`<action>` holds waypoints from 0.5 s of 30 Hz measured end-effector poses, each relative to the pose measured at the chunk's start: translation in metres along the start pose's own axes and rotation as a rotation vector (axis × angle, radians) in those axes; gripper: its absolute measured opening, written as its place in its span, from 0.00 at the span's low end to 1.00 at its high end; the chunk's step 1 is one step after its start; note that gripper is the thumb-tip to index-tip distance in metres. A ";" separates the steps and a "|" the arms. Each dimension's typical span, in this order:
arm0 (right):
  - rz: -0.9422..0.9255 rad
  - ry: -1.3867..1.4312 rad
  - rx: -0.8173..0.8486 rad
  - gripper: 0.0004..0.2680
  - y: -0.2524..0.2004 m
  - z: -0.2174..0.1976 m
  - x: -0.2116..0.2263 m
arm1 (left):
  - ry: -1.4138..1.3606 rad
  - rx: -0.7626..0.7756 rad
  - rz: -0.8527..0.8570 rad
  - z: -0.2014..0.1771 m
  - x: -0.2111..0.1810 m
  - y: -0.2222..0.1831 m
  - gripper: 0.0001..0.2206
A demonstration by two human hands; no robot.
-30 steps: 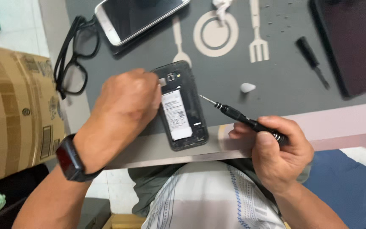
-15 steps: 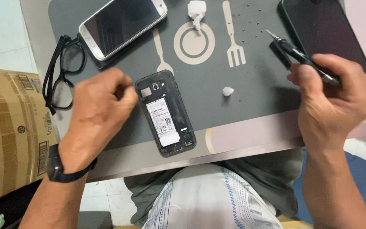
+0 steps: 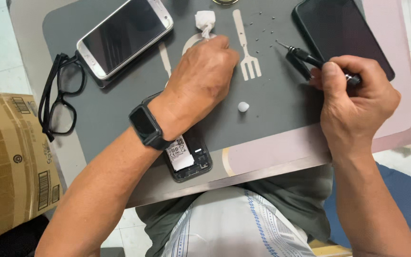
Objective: The person disassembles a mobile phone using a screwdriver to remove small screws from the internal chassis and then prying the back panel and internal components away from the main body by hand.
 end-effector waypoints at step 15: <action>-0.032 -0.016 0.013 0.04 0.001 -0.001 -0.007 | 0.053 0.028 -0.016 -0.014 -0.014 -0.003 0.13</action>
Point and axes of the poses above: each hand's wrist, its own y-axis towards the middle knuckle, its own z-axis out of the palm, x = y × z, the point moved 4 cm from there along y, towards the middle knuckle, and after that the axes turned 2 degrees about -z, right-handed, at the moved point
